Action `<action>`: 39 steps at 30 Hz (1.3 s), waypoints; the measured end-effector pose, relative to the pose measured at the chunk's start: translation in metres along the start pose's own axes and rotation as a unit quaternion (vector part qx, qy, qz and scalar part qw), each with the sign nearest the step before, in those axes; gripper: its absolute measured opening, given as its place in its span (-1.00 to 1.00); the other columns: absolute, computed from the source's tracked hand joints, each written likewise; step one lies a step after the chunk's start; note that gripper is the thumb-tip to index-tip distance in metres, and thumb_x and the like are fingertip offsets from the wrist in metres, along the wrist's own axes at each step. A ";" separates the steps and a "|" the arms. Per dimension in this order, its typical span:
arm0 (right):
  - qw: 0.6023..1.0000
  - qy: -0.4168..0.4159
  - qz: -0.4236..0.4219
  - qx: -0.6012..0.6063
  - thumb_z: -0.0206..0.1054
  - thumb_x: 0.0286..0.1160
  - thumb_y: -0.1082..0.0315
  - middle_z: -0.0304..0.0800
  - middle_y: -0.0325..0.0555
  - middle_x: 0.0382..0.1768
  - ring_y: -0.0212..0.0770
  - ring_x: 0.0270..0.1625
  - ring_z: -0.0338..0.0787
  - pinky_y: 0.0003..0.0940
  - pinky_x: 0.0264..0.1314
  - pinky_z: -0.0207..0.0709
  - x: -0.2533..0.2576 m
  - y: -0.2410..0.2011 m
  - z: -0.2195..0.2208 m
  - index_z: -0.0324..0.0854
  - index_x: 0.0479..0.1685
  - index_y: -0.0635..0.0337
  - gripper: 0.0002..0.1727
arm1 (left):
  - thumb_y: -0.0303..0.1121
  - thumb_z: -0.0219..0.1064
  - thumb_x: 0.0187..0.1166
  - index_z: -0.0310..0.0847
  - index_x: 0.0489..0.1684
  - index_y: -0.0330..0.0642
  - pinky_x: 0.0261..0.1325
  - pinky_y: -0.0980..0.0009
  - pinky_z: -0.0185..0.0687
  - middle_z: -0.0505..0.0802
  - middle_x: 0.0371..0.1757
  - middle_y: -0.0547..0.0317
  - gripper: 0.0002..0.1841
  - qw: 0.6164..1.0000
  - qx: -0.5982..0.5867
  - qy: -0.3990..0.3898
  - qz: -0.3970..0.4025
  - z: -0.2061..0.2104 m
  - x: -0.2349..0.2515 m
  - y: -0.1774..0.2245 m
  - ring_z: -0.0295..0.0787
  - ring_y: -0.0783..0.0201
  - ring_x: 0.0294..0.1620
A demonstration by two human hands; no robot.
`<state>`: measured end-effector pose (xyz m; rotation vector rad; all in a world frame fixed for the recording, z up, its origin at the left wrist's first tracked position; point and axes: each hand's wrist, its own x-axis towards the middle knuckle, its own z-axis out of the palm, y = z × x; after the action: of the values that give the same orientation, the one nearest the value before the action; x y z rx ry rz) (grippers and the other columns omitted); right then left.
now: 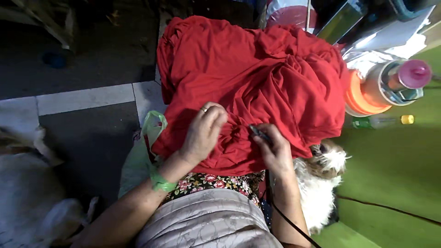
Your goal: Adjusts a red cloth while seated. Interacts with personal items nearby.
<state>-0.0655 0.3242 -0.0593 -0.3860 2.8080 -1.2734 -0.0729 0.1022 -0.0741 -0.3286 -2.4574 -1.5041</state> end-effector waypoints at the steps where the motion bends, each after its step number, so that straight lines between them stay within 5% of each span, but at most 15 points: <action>1: 0.997 -0.008 0.026 0.075 0.26 0.57 0.42 0.83 -0.18 -0.07 -0.41 -0.11 0.80 -0.38 -0.06 0.70 0.001 0.008 -0.005 0.63 0.23 0.25 -0.70 | -0.36 -0.06 0.82 0.67 -0.28 -0.41 0.22 0.32 0.66 0.80 -0.02 -0.08 -0.60 1.000 -0.005 0.006 -0.022 -0.007 0.001 -0.003 0.76 0.24 0.03; 3: 0.981 -0.001 0.058 0.187 0.31 0.45 0.43 0.79 -0.36 -0.13 -0.57 -0.22 0.74 -0.60 -0.21 0.64 0.002 0.019 -0.009 0.53 0.23 0.15 -0.65 | -0.26 -0.09 0.85 0.68 -0.28 -0.35 0.14 0.23 0.61 0.81 -0.11 -0.03 -0.54 0.998 0.026 -0.021 -0.060 -0.015 0.000 -0.011 0.74 0.21 -0.03; 7: 0.973 0.032 0.055 0.221 0.35 0.30 0.52 0.78 -0.39 -0.18 -0.56 -0.25 0.72 -0.63 -0.26 0.60 0.002 0.025 -0.004 0.55 0.09 0.13 -0.66 | -0.26 0.44 0.58 0.74 0.03 -0.34 0.26 -0.12 0.61 0.81 0.08 -0.20 -0.70 0.985 0.057 -0.131 -0.096 -0.008 -0.006 -0.025 0.75 -0.13 0.15; 10: 0.975 0.056 0.061 0.206 0.39 0.31 0.53 0.74 -0.38 -0.20 -0.56 -0.23 0.70 -0.63 -0.21 0.61 0.003 0.023 0.000 0.61 0.01 0.13 -0.72 | -0.46 0.31 0.66 0.70 -0.06 -0.36 0.02 0.30 0.68 0.80 -0.14 0.02 -0.87 0.984 -0.036 -0.106 -0.135 -0.020 -0.006 -0.016 0.73 0.26 -0.15; 12: 0.976 0.058 0.060 0.203 0.40 0.34 0.53 0.75 -0.37 -0.22 -0.55 -0.23 0.71 -0.62 -0.19 0.62 0.004 0.023 0.001 0.64 -0.03 0.14 -0.76 | -0.43 0.16 0.75 0.61 -0.15 -0.24 -0.34 0.65 0.45 0.64 -0.40 0.28 -0.86 0.971 -0.116 -0.078 -0.191 -0.033 -0.005 -0.007 0.48 0.56 -0.46; 14: 0.976 0.053 0.057 0.201 0.39 0.36 0.53 0.75 -0.36 -0.23 -0.55 -0.25 0.70 -0.62 -0.20 0.61 0.005 0.023 0.002 0.64 -0.04 0.15 -0.78 | -0.40 0.14 0.78 0.60 -0.18 -0.22 -0.50 0.69 0.33 0.60 -0.48 0.29 -0.83 0.969 -0.123 -0.054 -0.206 -0.038 -0.006 -0.006 0.40 0.58 -0.57; 17: 0.978 0.055 0.054 0.196 0.39 0.36 0.52 0.74 -0.37 -0.24 -0.56 -0.26 0.69 -0.63 -0.21 0.60 0.004 0.024 0.003 0.64 -0.04 0.15 -0.79 | -0.41 0.14 0.76 0.62 -0.11 -0.26 -0.38 0.69 0.38 0.66 -0.39 0.29 -0.84 0.983 -0.095 -0.050 -0.148 -0.036 -0.007 -0.011 0.47 0.58 -0.47; 21: 0.977 0.057 0.058 0.195 0.39 0.36 0.52 0.74 -0.38 -0.25 -0.58 -0.25 0.69 -0.64 -0.20 0.60 0.003 0.023 0.002 0.64 -0.05 0.15 -0.78 | -0.33 0.17 0.77 0.67 -0.21 -0.13 -0.45 0.75 0.32 0.62 -0.52 0.45 -0.81 0.987 -0.101 -0.070 -0.101 -0.033 -0.007 -0.025 0.43 0.69 -0.54; 24: 0.994 0.061 0.016 0.088 0.36 0.39 0.48 0.78 -0.25 -0.18 -0.53 -0.17 0.74 -0.56 -0.10 0.66 0.002 0.014 0.000 0.65 0.00 0.25 -0.79 | -0.31 0.18 0.75 0.70 -0.20 -0.16 -0.43 0.74 0.35 0.65 -0.50 0.43 -0.79 0.992 -0.073 -0.073 -0.079 -0.032 -0.009 -0.022 0.45 0.70 -0.54; 27: 0.992 0.055 -0.092 -0.065 0.42 0.39 0.43 0.84 0.06 -0.01 -0.13 -0.14 0.84 -0.11 -0.16 0.70 0.004 -0.005 0.001 0.70 0.11 0.33 -0.69 | -0.30 0.22 0.71 0.79 -0.16 -0.23 -0.05 0.72 0.60 0.84 -0.27 0.32 -0.76 0.996 -0.042 -0.081 -0.007 -0.031 -0.010 -0.015 0.70 0.68 -0.24; 29: 0.987 0.008 -0.135 -0.087 0.45 0.38 0.43 0.83 0.07 0.09 -0.08 -0.11 0.86 -0.08 -0.16 0.74 0.009 -0.013 0.005 0.70 0.20 0.30 -0.62 | -0.33 0.25 0.67 0.83 -0.19 -0.25 0.10 0.69 0.63 0.88 -0.21 0.26 -0.77 0.995 -0.041 -0.078 0.037 -0.031 -0.010 -0.011 0.76 0.64 -0.12; 33: 0.982 0.005 -0.168 -0.091 0.42 0.35 0.49 0.78 0.06 -0.13 -0.09 -0.28 0.80 -0.13 -0.31 0.68 0.012 -0.012 0.013 0.78 -0.05 0.28 -0.79 | -0.26 0.38 0.56 0.87 -0.19 -0.16 0.13 0.65 0.66 0.91 -0.16 0.29 -0.80 0.992 -0.039 -0.104 0.061 -0.034 -0.010 -0.008 0.79 0.59 -0.07; 36: 0.977 0.081 -0.185 -0.065 0.30 0.49 0.41 0.77 -0.05 -0.19 -0.28 -0.21 0.76 -0.33 -0.18 0.67 0.000 -0.008 -0.023 0.72 -0.11 0.25 -0.85 | -0.16 0.43 0.51 0.82 0.02 -0.13 0.08 0.38 0.71 0.88 -0.09 0.21 -0.71 0.989 0.011 -0.142 0.032 -0.043 -0.011 -0.010 0.80 0.36 -0.08; 38: 0.962 0.204 -0.180 -0.008 0.28 0.64 0.26 0.79 -0.41 0.00 -0.56 0.06 0.74 -0.53 0.13 0.65 -0.016 0.006 -0.076 0.65 0.13 0.04 -0.79 | -0.25 0.34 0.61 0.77 0.09 -0.25 0.21 0.24 0.72 0.85 0.04 0.04 -0.71 0.994 0.003 -0.109 0.001 -0.060 -0.007 -0.013 0.80 0.22 0.06; 39: 0.943 0.276 -0.178 0.051 0.33 0.62 0.25 0.78 -0.42 0.02 -0.49 0.11 0.75 -0.42 0.20 0.66 -0.023 0.021 -0.104 0.58 0.18 0.05 -0.76 | -0.29 0.25 0.69 0.74 0.12 -0.29 0.25 0.30 0.68 0.83 0.09 0.04 -0.72 0.997 -0.014 -0.072 -0.025 -0.070 -0.008 -0.015 0.76 0.28 0.10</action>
<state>-0.0612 0.4196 -0.0076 -0.6447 3.2007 -1.8458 -0.0642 0.0326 -0.0587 -0.3971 -2.5741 -1.5881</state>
